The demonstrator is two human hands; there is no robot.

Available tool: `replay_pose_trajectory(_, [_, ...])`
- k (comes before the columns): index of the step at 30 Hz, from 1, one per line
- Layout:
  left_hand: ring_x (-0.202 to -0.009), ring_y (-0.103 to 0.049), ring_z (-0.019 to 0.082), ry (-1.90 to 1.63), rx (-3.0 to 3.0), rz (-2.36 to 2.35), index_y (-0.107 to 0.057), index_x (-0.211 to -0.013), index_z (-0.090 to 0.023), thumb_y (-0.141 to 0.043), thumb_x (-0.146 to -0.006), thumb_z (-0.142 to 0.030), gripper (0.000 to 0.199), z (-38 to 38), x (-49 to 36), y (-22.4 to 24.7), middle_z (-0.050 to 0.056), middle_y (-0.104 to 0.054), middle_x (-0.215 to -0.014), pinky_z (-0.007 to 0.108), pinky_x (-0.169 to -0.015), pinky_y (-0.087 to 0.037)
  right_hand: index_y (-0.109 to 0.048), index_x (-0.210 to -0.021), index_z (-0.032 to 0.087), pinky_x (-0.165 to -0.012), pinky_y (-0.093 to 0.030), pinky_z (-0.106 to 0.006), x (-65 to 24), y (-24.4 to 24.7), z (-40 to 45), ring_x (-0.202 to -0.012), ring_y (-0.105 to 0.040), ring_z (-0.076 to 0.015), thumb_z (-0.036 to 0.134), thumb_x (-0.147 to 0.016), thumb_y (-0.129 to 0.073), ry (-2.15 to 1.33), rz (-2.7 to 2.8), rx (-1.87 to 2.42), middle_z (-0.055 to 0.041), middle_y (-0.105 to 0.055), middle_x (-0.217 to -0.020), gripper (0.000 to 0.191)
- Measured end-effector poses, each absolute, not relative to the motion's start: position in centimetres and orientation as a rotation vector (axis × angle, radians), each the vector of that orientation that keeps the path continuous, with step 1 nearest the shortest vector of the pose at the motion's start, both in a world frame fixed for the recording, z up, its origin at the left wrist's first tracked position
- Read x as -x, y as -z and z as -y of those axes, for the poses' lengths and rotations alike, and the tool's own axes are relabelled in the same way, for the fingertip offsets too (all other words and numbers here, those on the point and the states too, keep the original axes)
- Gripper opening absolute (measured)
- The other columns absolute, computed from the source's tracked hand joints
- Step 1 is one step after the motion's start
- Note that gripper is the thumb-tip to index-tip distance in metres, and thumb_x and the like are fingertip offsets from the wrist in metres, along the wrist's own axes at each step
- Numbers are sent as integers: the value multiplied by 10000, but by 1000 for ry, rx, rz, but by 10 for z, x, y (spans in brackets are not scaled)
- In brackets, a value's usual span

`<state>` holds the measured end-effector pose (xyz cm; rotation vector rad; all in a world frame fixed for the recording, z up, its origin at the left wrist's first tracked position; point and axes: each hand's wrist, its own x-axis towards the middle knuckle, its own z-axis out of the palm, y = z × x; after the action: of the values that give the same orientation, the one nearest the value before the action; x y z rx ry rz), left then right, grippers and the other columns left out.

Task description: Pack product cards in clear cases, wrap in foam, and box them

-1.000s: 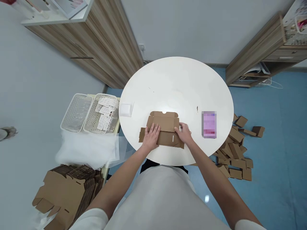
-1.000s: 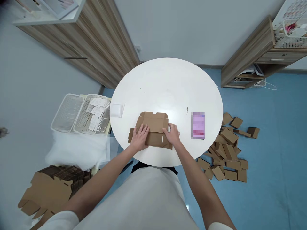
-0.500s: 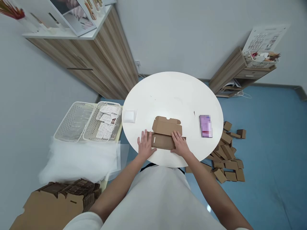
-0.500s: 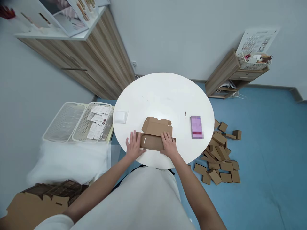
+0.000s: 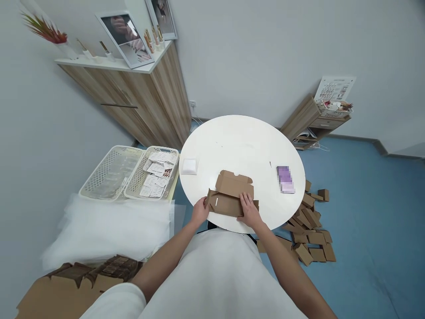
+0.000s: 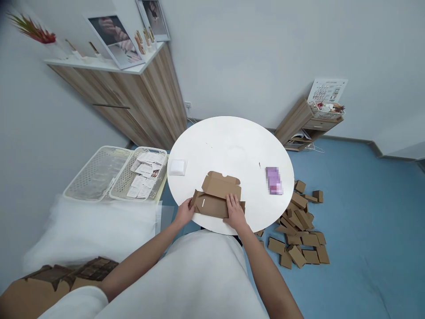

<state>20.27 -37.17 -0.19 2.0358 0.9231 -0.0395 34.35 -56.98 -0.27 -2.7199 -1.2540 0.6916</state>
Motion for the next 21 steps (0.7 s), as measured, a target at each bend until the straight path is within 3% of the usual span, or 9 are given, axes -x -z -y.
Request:
replay_pose_trajectory(3, [-902,-566,183,-7,-2023,-878,-531,-1081,-138,-412,-811,-203,302,375,-202,-1,109,-576,-1026,286,-774,-446,41,-1398,154,-1066,-166,-391,-339,2,570,-1349,35,-269,360,-609,-665,-686,1222,2730,-69,4,-1483,1078])
replay_pose_trajectory(10, [-893,-563,169,-64,-2029,-861,-492,-1127,-135,-465,-762,-163,367,386,-203,-14,106,-549,-1042,271,-778,-448,67,-1393,161,-1054,-196,-384,-340,1,564,-1348,34,-269,341,-540,-720,-714,1131,2774,-85,8,-1481,1174])
replay_pose_trajectory(21, [-856,-578,165,-18,-2002,-943,-485,-1024,-145,-540,-756,-236,288,377,-202,-13,87,-565,-1026,293,-760,-458,19,-1397,136,-1055,-212,-393,-336,4,546,-1345,49,-283,355,-539,-715,-705,1200,2804,-95,-24,-1481,1150])
